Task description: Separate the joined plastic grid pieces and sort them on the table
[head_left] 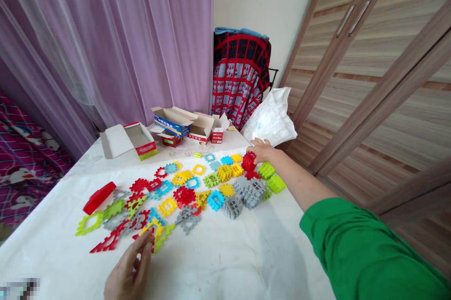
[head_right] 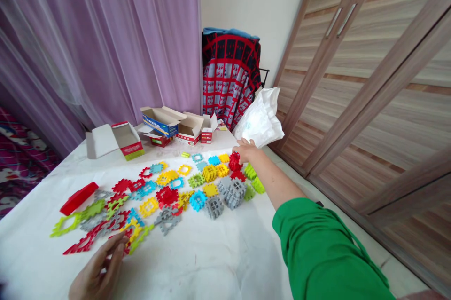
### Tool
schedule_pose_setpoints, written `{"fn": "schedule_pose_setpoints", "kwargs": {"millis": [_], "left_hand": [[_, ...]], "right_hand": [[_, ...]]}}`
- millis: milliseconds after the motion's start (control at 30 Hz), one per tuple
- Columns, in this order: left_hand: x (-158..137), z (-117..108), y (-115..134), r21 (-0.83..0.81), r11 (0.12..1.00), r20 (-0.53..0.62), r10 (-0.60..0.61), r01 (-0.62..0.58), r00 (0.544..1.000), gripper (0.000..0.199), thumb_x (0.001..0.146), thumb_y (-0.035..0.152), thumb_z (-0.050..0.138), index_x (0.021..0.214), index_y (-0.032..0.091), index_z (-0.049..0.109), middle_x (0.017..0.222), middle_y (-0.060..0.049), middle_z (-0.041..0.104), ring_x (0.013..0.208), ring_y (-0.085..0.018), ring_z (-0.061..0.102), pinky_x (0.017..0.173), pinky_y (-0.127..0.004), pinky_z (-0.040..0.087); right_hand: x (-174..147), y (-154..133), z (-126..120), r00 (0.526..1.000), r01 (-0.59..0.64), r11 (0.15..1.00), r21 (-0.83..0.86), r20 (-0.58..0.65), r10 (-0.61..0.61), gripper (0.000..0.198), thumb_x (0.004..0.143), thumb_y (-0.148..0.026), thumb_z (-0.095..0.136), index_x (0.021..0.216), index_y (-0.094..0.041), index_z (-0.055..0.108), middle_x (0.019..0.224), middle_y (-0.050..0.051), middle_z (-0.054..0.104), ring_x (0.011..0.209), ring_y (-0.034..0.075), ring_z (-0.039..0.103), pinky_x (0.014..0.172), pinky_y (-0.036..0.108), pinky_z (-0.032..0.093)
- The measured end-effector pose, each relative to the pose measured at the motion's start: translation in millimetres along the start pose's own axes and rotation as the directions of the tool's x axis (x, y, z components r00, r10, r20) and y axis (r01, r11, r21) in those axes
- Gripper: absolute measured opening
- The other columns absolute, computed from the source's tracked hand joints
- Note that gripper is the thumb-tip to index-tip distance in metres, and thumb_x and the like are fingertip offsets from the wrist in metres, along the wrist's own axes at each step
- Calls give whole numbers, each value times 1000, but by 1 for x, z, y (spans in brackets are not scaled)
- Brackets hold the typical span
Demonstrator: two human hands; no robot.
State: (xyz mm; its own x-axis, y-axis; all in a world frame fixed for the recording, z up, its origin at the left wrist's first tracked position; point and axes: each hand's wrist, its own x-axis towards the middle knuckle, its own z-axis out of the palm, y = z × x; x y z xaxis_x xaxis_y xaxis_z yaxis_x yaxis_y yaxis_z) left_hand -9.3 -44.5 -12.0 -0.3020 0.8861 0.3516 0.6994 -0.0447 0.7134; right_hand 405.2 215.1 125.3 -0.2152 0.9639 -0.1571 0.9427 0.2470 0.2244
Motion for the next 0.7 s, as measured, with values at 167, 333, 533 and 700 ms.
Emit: {"fn": "schedule_pose_setpoints", "kwargs": {"millis": [167, 333, 533, 700], "left_hand": [[1, 2, -8, -3, 1000, -12, 26, -26, 1000, 37, 81, 53, 52, 104, 27, 66, 85, 1, 75, 49, -11, 60, 45, -18, 50], [0, 5, -10, -24, 998, -44, 56, -57, 997, 38, 82, 53, 53, 105, 26, 66, 83, 2, 75, 48, -10, 60, 43, -17, 49], [9, 0, 2, -2, 994, -103, 105, -106, 989, 32, 85, 45, 52, 102, 22, 66, 90, -4, 76, 67, -14, 69, 59, -21, 54], [37, -8, 0, 75, 993, -195, 106, -93, 975, 30, 87, 42, 48, 98, 22, 68, 88, -4, 76, 65, -15, 68, 59, -24, 54]], "right_hand": [[3, 4, 3, 998, -5, 999, -41, 55, 8, 71, 66, -33, 78, 133, -30, 53, 153, 13, 31, 142, 34, 19, 109, 58, 18], [-1, 3, -4, 1000, -13, 997, -73, 16, 14, 77, 71, -26, 71, 142, -29, 42, 154, 13, 30, 143, 33, 20, 109, 55, 20], [-7, -29, -23, 986, 125, 991, -39, -105, -128, 57, 78, -25, 63, 134, -27, 54, 147, 13, 40, 138, 33, 30, 106, 52, 27], [0, -89, -33, 936, 330, 943, 30, -136, -323, 43, 81, -27, 60, 125, -29, 62, 139, 9, 51, 130, 30, 42, 103, 45, 33]]}}
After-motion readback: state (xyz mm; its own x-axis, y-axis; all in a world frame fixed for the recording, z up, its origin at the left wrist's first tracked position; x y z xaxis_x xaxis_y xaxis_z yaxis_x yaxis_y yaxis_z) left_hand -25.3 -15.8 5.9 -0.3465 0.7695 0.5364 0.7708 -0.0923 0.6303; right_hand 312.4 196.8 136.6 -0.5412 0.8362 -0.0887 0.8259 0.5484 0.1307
